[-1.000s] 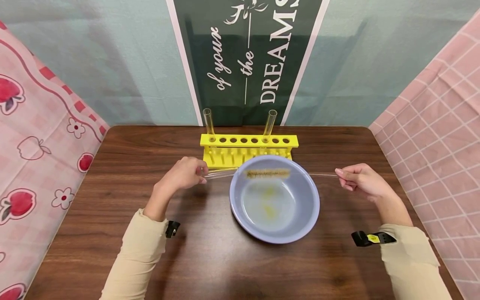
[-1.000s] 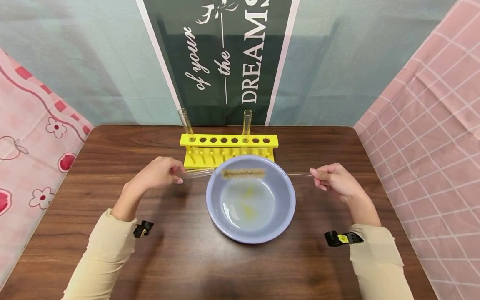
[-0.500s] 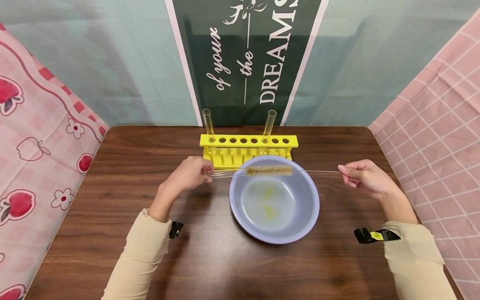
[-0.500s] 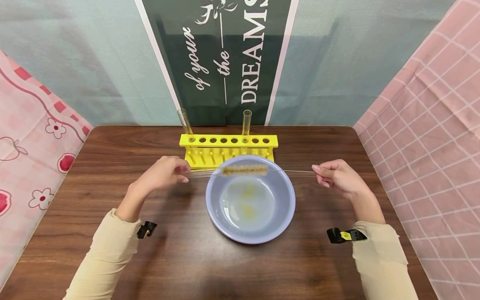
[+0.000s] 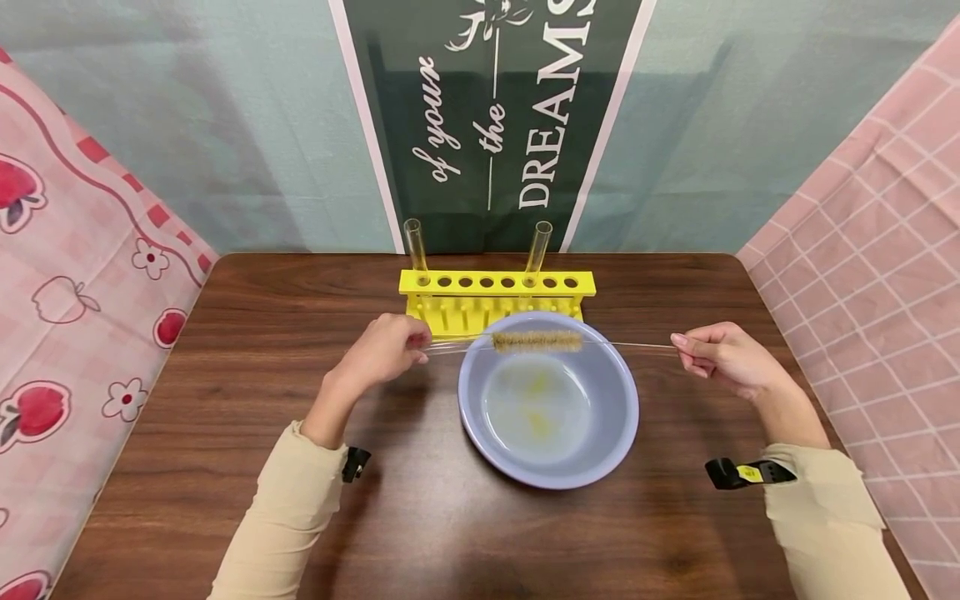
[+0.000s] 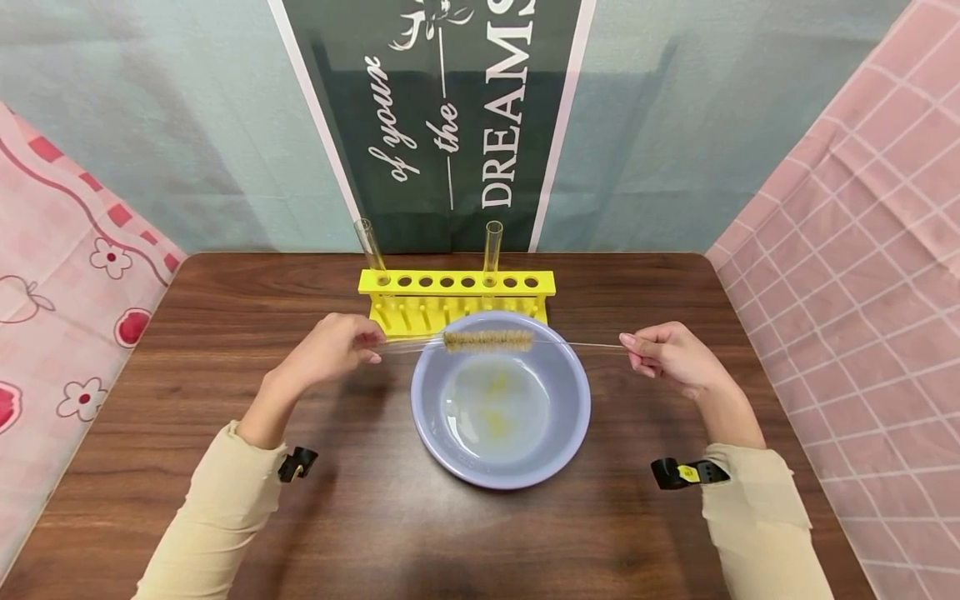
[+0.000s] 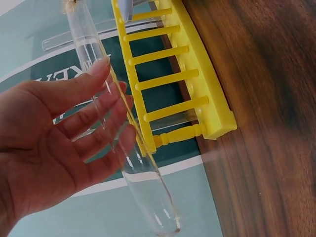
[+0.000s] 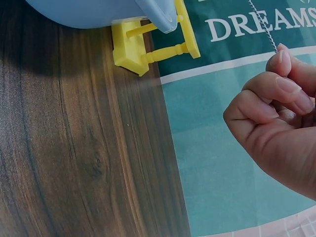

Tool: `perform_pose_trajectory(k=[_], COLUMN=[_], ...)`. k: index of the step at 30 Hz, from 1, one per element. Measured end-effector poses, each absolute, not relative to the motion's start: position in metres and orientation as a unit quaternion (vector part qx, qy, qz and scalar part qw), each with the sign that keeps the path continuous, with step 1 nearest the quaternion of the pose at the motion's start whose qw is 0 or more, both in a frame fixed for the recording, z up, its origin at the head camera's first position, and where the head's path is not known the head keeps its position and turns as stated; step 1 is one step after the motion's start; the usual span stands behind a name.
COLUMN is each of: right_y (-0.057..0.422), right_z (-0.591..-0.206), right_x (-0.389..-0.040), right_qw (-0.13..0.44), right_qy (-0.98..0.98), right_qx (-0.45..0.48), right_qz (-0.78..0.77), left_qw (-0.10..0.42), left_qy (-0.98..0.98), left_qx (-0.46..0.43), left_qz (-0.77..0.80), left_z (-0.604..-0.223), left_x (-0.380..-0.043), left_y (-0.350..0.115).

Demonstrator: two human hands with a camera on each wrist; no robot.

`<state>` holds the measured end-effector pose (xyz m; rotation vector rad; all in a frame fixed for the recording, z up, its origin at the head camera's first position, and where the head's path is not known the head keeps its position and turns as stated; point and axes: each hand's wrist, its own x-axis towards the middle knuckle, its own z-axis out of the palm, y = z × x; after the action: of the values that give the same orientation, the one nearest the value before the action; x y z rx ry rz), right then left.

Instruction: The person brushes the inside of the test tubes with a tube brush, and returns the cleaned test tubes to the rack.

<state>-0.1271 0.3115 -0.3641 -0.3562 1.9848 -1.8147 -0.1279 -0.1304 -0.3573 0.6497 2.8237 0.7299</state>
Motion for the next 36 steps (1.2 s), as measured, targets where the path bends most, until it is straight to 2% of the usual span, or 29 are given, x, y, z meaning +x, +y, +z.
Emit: perform_pose_trajectory(k=[22, 36], right_y=[0.3078, 0.3078], right_z=[-0.3599, -0.3581], right_x=[-0.1246, -0.1251], right_qw=[0.197, 0.191], right_qy=[0.739, 0.756], right_qx=[-0.123, -0.127], right_qz=[-0.632, -0.613], left_qw=[0.000, -0.019], left_qy=[0.942, 0.940], left_qx=[0.224, 0.234], left_qz=[0.251, 0.247], left_z=[-0.3574, -0.3568], left_x=[-0.1240, -0.1219], left_y=[-0.1235, -0.1228])
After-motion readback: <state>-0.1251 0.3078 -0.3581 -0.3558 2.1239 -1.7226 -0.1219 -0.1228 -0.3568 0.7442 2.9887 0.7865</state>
